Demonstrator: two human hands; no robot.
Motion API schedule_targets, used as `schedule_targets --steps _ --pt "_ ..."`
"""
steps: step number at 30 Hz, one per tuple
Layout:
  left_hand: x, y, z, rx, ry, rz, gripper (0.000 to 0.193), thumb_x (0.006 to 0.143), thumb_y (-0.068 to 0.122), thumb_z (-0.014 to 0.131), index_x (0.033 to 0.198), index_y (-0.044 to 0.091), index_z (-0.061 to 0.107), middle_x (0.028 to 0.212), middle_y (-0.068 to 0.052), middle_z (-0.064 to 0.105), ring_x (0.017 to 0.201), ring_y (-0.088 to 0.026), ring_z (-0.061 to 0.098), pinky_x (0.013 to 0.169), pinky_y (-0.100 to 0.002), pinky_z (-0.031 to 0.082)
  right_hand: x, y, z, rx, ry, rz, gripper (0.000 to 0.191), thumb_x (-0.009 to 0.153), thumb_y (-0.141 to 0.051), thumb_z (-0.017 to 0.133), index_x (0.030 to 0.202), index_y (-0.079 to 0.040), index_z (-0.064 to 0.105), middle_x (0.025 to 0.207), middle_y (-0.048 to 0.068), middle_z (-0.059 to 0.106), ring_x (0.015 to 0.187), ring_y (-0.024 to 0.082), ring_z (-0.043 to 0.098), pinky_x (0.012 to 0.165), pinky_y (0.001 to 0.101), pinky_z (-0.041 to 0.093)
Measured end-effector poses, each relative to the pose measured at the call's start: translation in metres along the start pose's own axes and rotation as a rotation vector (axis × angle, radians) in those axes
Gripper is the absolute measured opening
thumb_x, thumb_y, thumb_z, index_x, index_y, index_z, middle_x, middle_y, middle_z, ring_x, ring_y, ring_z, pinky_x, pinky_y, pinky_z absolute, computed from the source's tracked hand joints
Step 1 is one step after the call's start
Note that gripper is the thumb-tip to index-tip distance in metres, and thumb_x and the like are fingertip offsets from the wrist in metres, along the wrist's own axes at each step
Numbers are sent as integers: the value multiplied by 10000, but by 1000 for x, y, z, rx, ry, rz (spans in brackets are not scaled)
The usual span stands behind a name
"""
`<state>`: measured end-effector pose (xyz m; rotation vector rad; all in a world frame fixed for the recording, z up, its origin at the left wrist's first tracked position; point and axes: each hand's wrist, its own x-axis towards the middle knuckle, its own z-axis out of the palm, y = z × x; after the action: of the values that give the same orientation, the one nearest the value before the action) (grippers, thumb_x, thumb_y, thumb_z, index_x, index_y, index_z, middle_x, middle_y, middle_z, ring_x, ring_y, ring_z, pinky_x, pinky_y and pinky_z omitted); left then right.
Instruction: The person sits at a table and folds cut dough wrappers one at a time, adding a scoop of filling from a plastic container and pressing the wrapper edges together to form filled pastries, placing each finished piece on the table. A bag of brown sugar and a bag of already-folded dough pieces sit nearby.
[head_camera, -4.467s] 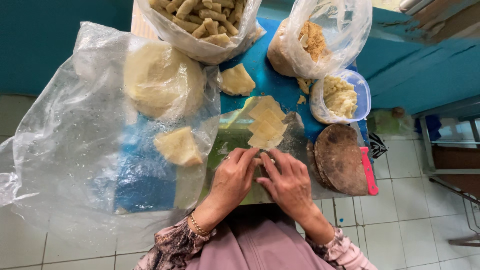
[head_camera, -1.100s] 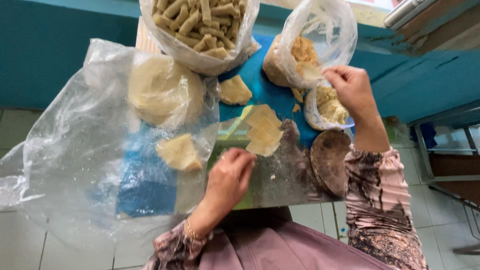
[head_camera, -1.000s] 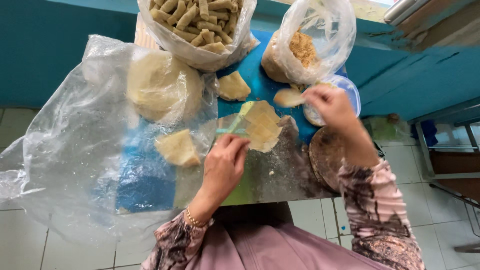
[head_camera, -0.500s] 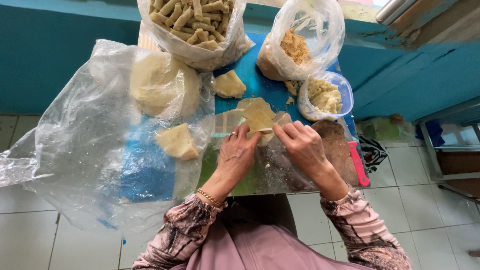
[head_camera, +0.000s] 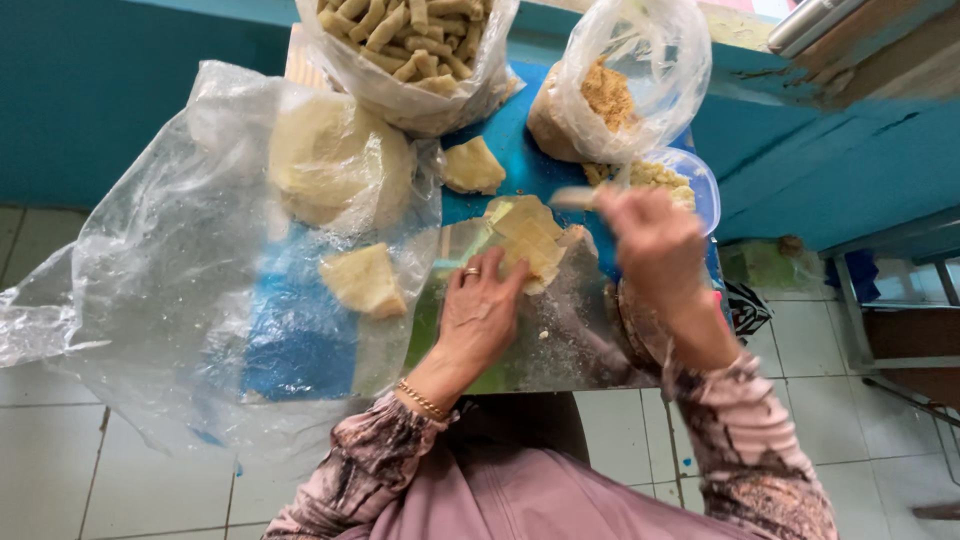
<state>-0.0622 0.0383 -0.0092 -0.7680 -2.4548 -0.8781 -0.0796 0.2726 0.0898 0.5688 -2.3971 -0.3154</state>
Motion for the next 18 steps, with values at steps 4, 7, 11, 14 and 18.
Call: schedule_targets --steps 4,7,11,14,18 --pt "0 1 1 -21 -84 -23 399 733 46 647 1128 101 672 1205 -199 573 1130 -380 585 920 -496 441 57 70 27 -212 23 108 232 1040 -1 652 1237 -81 747 970 66 597 860 216 617 661 338 520" --pt "-5 -5 -4 -19 2 -62 328 756 56 643 1080 96 675 1183 -173 599 1093 -359 599 884 -473 465 82 85 52 -352 115 0 355 852 -103 661 1200 -105 725 1127 72 656 919 227 652 719 332 559" --pt "-8 -10 -7 3 25 -171 148 859 103 660 1001 64 653 1061 -122 606 1015 -325 611 838 -452 492 35 37 46 192 -71 274 220 966 -104 696 1176 -43 716 1031 161 683 870 331 674 766 430 552" --pt "-5 -8 -2 9 27 -196 117 876 127 667 968 59 644 1012 -125 593 981 -332 610 796 -460 492 -21 -31 32 305 -385 439 197 904 -353 754 872 -159 772 913 85 724 776 316 705 658 443 552" --pt "-1 -8 4 -22 5 -217 108 878 145 673 935 60 637 992 -147 588 963 -357 605 787 -484 487 -50 -78 29 481 -240 618 162 872 -276 780 926 -126 756 930 88 708 772 288 714 669 402 551"
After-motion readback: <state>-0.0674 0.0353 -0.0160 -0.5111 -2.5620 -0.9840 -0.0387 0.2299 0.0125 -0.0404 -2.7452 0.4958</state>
